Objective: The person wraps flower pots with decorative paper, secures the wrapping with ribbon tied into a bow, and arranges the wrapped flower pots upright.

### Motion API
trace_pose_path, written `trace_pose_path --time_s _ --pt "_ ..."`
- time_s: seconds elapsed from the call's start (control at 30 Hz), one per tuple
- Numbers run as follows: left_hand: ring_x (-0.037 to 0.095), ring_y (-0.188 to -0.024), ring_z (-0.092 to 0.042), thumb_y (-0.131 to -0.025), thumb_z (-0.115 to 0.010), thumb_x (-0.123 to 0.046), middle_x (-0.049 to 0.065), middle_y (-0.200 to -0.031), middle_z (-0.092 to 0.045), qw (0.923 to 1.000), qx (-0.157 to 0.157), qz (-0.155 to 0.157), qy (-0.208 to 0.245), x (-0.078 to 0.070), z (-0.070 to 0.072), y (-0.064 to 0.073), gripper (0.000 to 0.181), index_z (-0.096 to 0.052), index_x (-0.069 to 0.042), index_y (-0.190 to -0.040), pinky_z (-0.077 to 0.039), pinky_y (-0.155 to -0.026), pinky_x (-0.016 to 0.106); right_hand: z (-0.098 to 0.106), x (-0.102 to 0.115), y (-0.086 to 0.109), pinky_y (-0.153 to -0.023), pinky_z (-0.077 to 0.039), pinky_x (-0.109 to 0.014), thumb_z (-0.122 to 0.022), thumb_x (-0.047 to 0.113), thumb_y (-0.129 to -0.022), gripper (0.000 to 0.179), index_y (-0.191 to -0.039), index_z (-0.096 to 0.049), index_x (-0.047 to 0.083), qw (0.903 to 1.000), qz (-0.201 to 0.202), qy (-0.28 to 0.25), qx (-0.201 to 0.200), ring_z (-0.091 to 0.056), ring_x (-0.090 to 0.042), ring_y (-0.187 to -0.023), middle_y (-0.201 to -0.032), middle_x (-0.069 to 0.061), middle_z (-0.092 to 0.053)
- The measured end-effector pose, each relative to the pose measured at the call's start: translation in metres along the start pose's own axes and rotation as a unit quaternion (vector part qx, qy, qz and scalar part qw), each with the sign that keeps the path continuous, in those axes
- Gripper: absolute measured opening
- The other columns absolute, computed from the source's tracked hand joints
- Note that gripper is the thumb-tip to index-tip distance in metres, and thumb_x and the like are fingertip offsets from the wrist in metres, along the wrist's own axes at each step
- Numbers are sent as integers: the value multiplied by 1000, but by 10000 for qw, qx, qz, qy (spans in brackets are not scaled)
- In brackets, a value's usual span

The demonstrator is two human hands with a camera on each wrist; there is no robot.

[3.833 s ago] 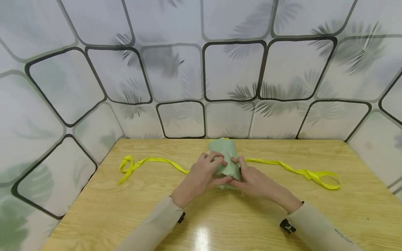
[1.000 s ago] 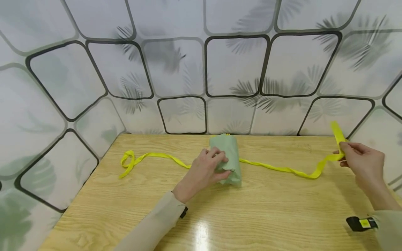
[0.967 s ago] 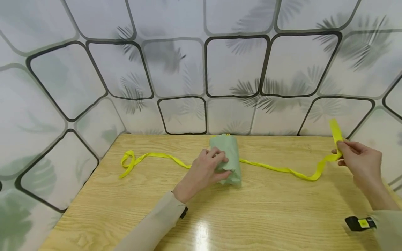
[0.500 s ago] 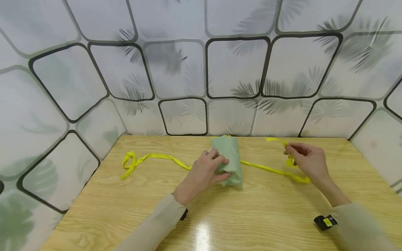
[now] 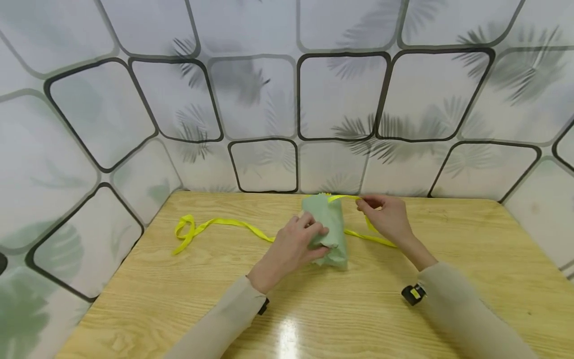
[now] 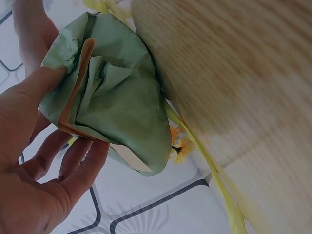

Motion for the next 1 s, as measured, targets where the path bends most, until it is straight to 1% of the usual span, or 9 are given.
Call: trace_pose_path --time_s 0.13,0.33,0.5,0.6,0.7,0.77,0.83,0.93,1.0 --pt "14 -79 -53 -85 -85 -34 -1 -97 -59 10000 31 -16 63 -1 0 0 28 -71 -18 -103 -49 -69 23 -15 16 -9 -62 -51 -17 -72 15 -95 14 -101 -81 6 9993 345 101 -28 -62 -1 -69 -84 -8 -79" --pt "13 -79 -54 -85 -85 -34 -1 -98 -60 9999 68 1 78 0 0 1 29 -70 -18 -104 -48 -69 23 -34 39 -18 -66 -51 -25 -71 17 -96 15 -104 -80 8 9982 492 242 250 -67 -19 -78 -88 -8 -79" --pt "15 -82 -56 -85 -85 -32 0 -100 -60 9998 74 -18 207 0 -1 2 30 -70 -17 -105 -49 -72 26 -47 53 -23 -67 -52 -27 -73 19 -95 19 -108 -79 7 9967 442 210 644 -70 -23 -83 -92 -8 -79" --pt "16 -86 -58 -84 -86 -32 0 -102 -61 9997 72 -44 212 -1 0 1 31 -69 -16 -106 -51 -75 28 -51 58 -22 -71 -56 -32 -75 23 -94 28 -115 -77 5 9938 436 197 1005 -72 -24 -89 -98 -9 -80" --pt "16 -87 -59 -84 -86 -32 -1 -104 -63 9998 77 -13 168 0 0 1 33 -69 -16 -107 -53 -74 28 -50 59 -19 -79 -60 -38 -73 29 -96 35 -122 -74 5 9916 398 131 1221 -73 -25 -99 -109 -9 -79" --pt "17 -86 -60 -84 -86 -32 -1 -104 -64 9998 73 17 162 1 1 1 34 -68 -16 -108 -53 -74 27 -44 60 -16 -80 -61 -37 -69 30 -99 33 -123 -74 7 9923 366 40 1180 -72 -25 -104 -115 -9 -77" --pt "17 -86 -60 -84 -86 -32 -1 -104 -65 9998 65 83 197 2 1 1 36 -66 -14 -108 -54 -74 27 -36 60 -12 -78 -60 -32 -66 27 -101 28 -121 -75 8 9934 466 -23 1044 -72 -23 -103 -115 -7 -77" --pt "17 -87 -62 -83 -87 -32 0 -102 -66 9994 40 197 279 3 1 1 38 -64 -12 -105 -55 -76 27 -26 60 -2 -72 -58 -26 -69 18 -99 19 -113 -78 9 9918 845 -86 960 -72 -20 -95 -108 -5 -79" --pt "18 -88 -63 -81 -88 -32 1 -102 -67 9991 13 273 335 4 1 1 39 -63 -11 -103 -56 -78 27 -23 61 7 -69 -58 -24 -72 13 -96 15 -108 -78 8 9866 1223 -71 1077 -72 -19 -89 -103 -4 -79"
Point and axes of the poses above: each hand's wrist, its own y-axis away from the middle knuckle, its own z-axis out of the back of the hand, x = y × z, the point moved 6 cm from there along -y, towards the middle knuckle
